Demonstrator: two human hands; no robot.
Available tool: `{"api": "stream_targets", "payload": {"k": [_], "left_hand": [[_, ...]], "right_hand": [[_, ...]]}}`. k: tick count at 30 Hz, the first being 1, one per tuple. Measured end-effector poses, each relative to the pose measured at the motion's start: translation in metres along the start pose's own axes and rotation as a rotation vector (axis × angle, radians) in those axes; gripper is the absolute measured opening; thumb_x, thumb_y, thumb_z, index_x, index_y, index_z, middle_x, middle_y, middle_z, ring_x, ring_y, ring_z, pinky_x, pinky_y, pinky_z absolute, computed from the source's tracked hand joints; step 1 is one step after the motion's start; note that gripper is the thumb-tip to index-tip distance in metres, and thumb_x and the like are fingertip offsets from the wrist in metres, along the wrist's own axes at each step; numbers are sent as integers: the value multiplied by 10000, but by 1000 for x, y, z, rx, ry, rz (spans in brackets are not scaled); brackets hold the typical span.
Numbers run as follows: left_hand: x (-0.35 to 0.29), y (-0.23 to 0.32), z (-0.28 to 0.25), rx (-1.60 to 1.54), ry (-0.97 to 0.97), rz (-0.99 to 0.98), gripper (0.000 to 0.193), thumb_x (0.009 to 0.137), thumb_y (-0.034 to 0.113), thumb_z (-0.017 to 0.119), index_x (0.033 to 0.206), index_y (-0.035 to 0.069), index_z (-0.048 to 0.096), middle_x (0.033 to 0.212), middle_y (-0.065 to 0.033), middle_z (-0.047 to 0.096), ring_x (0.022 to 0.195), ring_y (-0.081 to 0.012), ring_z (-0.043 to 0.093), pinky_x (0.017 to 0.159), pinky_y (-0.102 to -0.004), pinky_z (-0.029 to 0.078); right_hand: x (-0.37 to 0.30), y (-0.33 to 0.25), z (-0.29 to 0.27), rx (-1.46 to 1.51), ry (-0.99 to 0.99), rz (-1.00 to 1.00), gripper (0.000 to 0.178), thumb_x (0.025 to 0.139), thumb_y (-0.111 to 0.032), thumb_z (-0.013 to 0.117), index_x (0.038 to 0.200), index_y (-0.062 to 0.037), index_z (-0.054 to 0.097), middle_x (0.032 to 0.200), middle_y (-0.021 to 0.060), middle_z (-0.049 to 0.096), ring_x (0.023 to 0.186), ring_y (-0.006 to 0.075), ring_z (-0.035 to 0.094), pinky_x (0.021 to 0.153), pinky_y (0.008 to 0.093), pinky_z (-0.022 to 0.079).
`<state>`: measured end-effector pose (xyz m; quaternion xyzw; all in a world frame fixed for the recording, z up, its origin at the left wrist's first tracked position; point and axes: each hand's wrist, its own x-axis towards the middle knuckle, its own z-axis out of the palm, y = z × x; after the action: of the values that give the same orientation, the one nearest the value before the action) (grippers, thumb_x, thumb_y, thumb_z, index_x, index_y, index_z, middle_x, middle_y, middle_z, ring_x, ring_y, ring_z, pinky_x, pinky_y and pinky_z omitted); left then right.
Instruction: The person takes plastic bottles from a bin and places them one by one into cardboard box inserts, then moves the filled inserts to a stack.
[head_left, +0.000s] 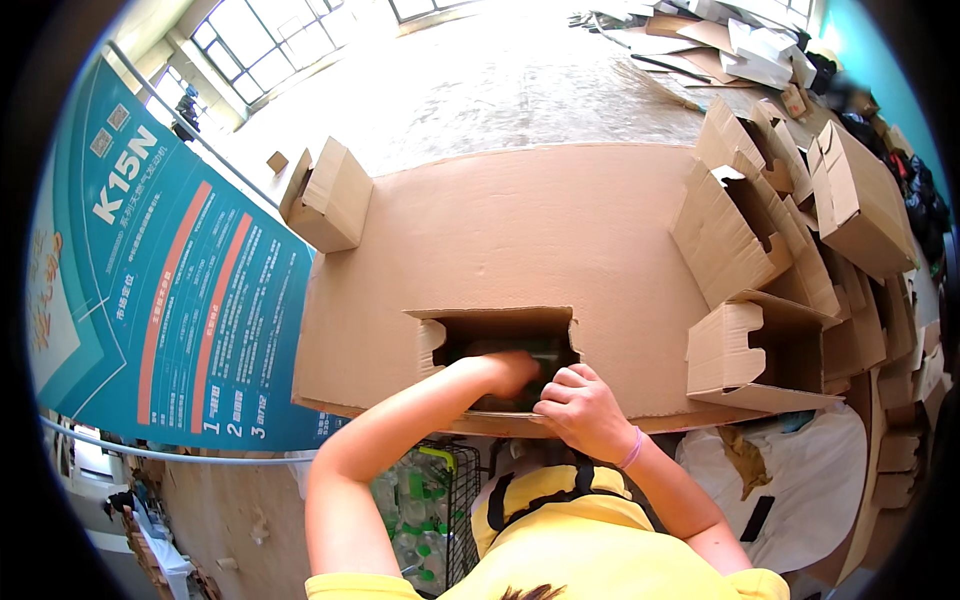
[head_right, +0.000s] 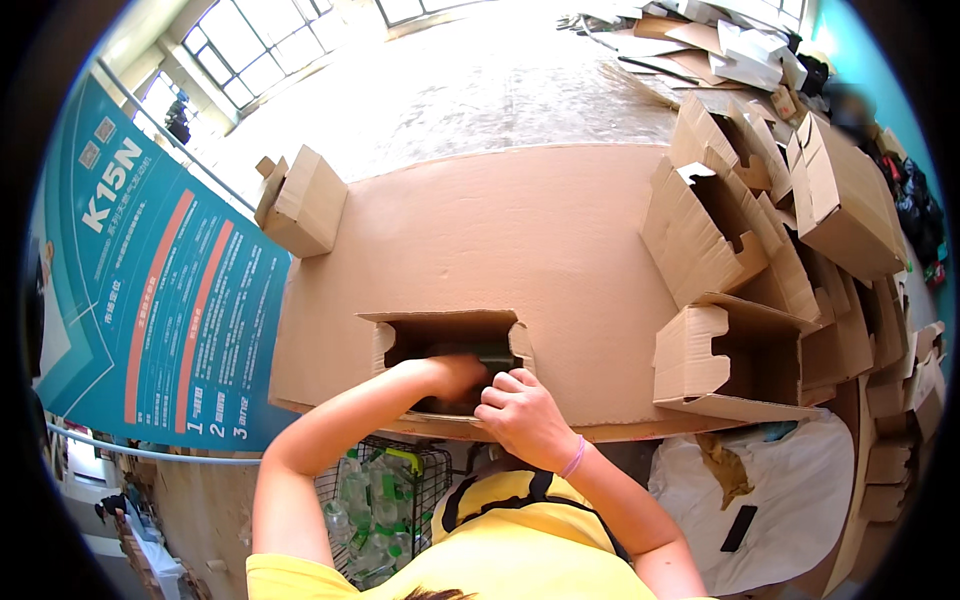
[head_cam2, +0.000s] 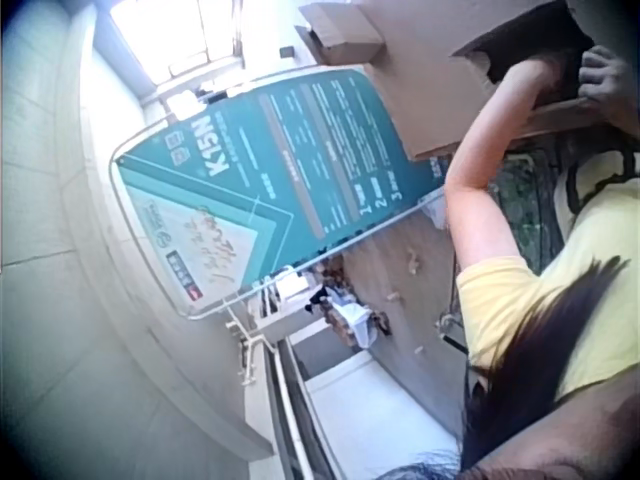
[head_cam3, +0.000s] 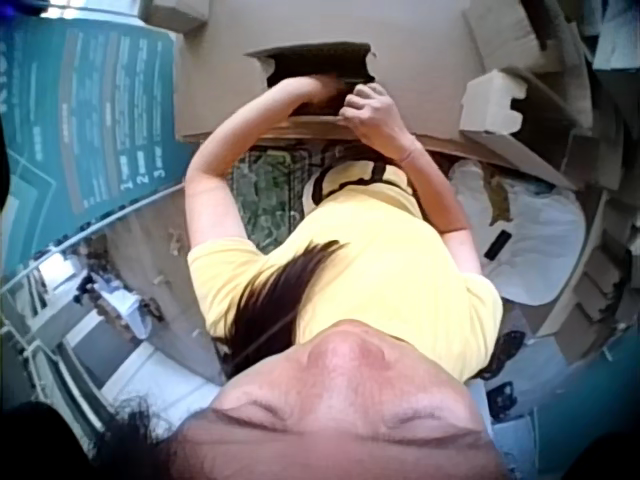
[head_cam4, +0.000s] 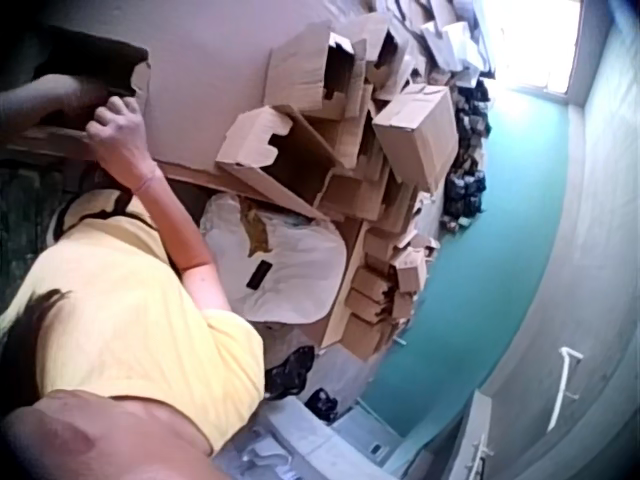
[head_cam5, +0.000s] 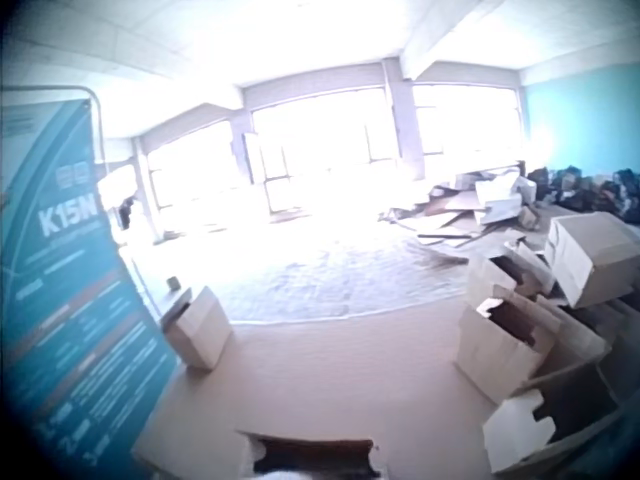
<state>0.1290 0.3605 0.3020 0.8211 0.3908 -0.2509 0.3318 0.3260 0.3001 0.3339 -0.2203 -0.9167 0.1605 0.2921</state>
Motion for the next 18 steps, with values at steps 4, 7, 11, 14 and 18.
{"api": "stream_targets", "payload": {"k": [4,7,11,14,18], "left_hand": [[-61,19,-15,-233,426,107,424,874,149,653,1281,46,590,1105,-217,671,1012,-399,635,903,-442,507],[-110,28,-10,-325,881,117,538,856,217,716,1328,19,550,1260,-208,617,1149,-358,599,981,-403,485],[-166,22,29,-628,1202,-36,539,840,220,743,1301,-2,574,1296,-194,609,1221,-306,579,1043,-391,441],[-177,10,77,-621,1312,-180,527,836,230,755,1276,-9,592,1275,-180,628,1197,-295,600,1048,-396,437],[-160,-8,112,-774,1170,-195,498,833,257,761,1227,-12,617,1197,-176,668,1097,-308,650,977,-413,481]], "right_hand": [[2,-2,-4,-1,-10,-5,82,794,-158,718,840,-96,689,832,32,608,876,225,563,872,372,458],[2,-5,-10,0,23,37,240,784,-179,742,1005,-92,704,998,79,620,1013,272,566,929,413,454],[-12,-21,-3,2,384,253,615,736,-149,798,1305,-97,570,1291,149,530,1178,315,530,1039,451,409],[-18,-30,14,227,530,472,565,777,-174,780,1294,-77,574,1281,160,555,1196,328,535,1027,470,421],[-40,6,37,168,223,292,462,847,-180,716,1245,-4,561,1213,168,626,1075,343,624,1030,450,429]]}}
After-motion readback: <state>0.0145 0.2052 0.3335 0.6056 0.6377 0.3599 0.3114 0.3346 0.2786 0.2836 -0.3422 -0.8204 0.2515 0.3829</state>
